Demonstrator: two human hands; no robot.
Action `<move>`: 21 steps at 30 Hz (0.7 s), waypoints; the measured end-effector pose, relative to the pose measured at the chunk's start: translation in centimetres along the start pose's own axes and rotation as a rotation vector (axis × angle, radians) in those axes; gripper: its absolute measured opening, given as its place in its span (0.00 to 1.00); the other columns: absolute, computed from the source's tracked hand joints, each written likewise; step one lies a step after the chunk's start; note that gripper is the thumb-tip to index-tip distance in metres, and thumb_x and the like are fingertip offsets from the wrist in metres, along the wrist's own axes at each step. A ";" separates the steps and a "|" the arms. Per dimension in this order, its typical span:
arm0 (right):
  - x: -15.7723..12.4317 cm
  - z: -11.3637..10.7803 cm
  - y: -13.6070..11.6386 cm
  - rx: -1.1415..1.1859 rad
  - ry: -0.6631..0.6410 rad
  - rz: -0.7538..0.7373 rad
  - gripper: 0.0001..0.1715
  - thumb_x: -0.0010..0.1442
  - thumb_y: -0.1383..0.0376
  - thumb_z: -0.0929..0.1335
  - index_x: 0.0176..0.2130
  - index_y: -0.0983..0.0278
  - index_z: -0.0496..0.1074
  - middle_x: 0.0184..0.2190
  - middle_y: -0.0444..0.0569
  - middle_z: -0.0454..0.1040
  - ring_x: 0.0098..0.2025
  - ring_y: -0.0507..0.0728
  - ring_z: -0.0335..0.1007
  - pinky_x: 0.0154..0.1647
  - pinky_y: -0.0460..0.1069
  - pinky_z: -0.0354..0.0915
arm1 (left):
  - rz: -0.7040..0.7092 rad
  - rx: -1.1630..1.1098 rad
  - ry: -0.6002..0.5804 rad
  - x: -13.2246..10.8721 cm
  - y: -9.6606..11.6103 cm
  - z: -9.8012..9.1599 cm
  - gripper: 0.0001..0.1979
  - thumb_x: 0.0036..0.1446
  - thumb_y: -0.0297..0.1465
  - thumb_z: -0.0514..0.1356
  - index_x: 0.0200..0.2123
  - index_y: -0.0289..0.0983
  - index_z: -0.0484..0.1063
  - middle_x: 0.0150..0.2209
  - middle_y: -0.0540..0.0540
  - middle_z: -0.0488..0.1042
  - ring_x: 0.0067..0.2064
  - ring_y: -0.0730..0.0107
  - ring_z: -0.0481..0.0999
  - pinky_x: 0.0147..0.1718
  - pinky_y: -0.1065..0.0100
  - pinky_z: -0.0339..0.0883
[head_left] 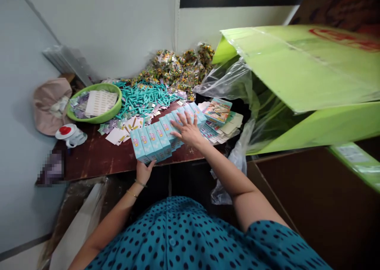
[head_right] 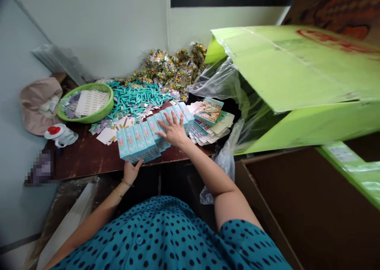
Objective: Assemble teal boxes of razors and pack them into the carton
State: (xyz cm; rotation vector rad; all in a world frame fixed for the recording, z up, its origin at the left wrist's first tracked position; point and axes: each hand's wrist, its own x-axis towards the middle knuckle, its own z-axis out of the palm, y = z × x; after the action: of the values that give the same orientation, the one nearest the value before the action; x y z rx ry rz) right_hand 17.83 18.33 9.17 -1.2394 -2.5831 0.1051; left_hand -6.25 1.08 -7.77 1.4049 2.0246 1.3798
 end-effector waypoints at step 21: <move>1.4 -3.9 12.5 0.073 0.084 0.462 0.37 0.74 0.46 0.59 0.72 0.59 0.61 0.72 0.59 0.59 0.74 0.69 0.52 0.73 0.66 0.50 | 0.016 0.071 -0.079 1.0 -1.4 -0.4 0.27 0.51 0.56 0.65 0.36 0.36 0.80 0.43 0.32 0.84 0.52 0.36 0.81 0.62 0.42 0.67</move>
State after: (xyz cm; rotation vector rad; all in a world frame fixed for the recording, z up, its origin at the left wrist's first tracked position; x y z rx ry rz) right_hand 27.46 27.12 10.92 -1.7457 -2.1581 0.2290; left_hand -7.76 1.59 -8.49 1.4839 2.0344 1.2497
